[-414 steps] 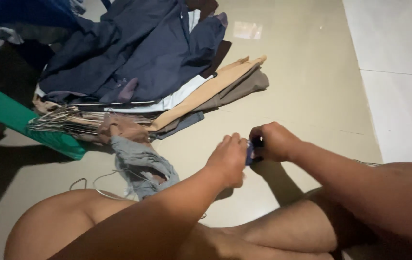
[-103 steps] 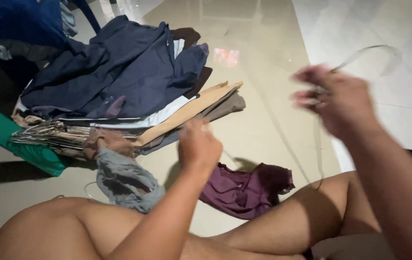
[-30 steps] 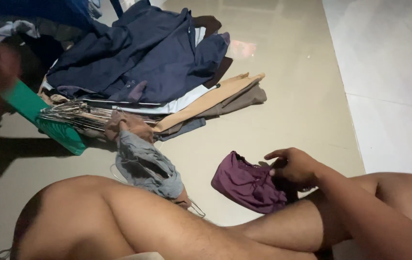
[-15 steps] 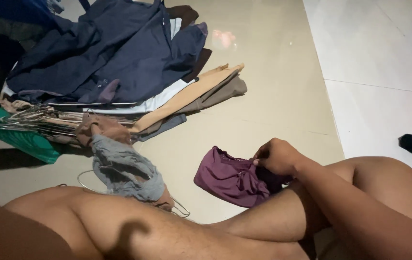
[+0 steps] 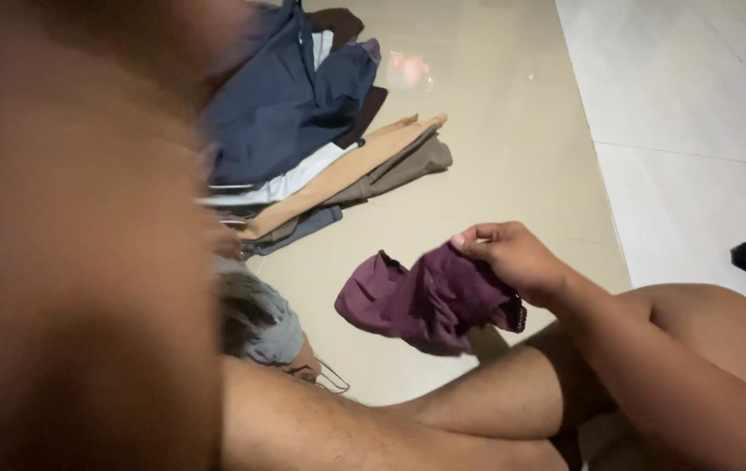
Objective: The person folds various articles of clothing, including undergarments.
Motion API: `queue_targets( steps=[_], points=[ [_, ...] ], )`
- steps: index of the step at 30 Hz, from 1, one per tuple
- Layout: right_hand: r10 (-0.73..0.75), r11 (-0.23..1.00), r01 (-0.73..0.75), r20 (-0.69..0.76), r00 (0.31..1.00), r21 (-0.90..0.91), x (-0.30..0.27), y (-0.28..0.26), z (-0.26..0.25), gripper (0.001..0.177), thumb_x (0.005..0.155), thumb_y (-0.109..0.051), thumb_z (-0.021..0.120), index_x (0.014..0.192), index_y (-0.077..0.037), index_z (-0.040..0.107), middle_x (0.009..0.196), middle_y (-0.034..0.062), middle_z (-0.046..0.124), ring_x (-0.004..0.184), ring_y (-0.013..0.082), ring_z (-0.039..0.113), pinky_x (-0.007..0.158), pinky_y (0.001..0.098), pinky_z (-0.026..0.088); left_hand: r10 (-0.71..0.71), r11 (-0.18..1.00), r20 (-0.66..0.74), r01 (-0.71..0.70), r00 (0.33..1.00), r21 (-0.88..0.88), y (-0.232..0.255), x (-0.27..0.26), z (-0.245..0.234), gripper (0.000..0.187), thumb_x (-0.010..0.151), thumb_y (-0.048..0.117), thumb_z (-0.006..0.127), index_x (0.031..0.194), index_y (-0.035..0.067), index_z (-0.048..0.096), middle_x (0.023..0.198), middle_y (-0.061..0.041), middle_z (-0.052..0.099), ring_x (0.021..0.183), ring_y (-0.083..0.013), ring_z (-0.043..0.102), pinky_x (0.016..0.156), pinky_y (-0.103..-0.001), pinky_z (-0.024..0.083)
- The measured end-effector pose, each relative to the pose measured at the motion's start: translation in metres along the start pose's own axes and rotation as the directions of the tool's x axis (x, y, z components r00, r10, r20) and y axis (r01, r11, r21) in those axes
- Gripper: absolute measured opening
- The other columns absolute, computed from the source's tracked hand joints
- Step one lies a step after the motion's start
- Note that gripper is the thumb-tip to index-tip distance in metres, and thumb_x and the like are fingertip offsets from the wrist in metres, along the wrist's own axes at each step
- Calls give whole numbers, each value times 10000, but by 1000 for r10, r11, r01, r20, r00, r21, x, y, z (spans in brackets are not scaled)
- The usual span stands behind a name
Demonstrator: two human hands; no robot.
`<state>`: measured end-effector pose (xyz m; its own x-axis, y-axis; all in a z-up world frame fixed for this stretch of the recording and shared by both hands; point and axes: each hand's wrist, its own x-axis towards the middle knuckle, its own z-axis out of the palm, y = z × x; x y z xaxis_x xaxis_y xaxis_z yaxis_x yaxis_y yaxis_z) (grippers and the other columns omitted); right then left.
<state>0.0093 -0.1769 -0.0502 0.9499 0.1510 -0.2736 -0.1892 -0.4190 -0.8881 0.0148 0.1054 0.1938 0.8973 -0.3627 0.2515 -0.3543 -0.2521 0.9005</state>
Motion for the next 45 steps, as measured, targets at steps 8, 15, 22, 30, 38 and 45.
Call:
queue_targets(
  steps=[8,15,22,30,38,45],
  points=[
    [-4,841,-83,159,987,535,-19,-81,-17,509,904,10,389,1352,-129,587,1091,91,750,935,210,760,867,368,623,-254,953,32,245,967,177,-133,-60,155,1137,516,173,1006,1501,274,446,1387,-119,531,1218,-264,591,922,-377,577],
    [45,916,-77,91,995,393,5,-41,-44,432,957,-33,514,1373,-73,626,1071,104,757,881,171,711,776,354,566,-130,963,-385,208,914,169,-164,-46,136,266,739,56,698,961,123,826,861,-136,794,797,-243,800,768,-323,603],
    [58,969,-125,295,954,214,9,-19,-91,369,958,-260,659,1119,59,754,932,130,767,778,186,711,707,319,600,-43,942,-580,227,814,248,-183,-39,89,300,698,30,679,945,107,830,830,-164,775,736,-242,759,724,-311,578],
    [-85,939,-22,292,953,344,2,-24,-107,246,924,-165,645,1088,-27,765,887,63,746,781,181,660,757,356,545,-304,953,-639,220,707,-211,-201,-35,71,290,753,-3,573,921,29,807,766,-69,760,673,-142,657,636,-292,526],
    [-277,932,238,116,954,274,-26,-80,-62,108,922,-137,694,959,-39,722,855,65,708,827,203,664,816,374,543,-380,915,-132,392,916,90,-167,-30,85,401,702,30,686,1095,57,767,935,-123,738,736,-183,662,694,-329,539],
    [-238,821,107,166,957,561,-33,-110,-37,179,1051,-197,548,1050,-53,654,914,63,681,840,211,628,834,387,545,-178,983,-417,182,891,-31,-101,-43,141,520,810,460,806,1113,45,735,1104,-116,725,919,-183,682,818,-309,574]
  ],
)
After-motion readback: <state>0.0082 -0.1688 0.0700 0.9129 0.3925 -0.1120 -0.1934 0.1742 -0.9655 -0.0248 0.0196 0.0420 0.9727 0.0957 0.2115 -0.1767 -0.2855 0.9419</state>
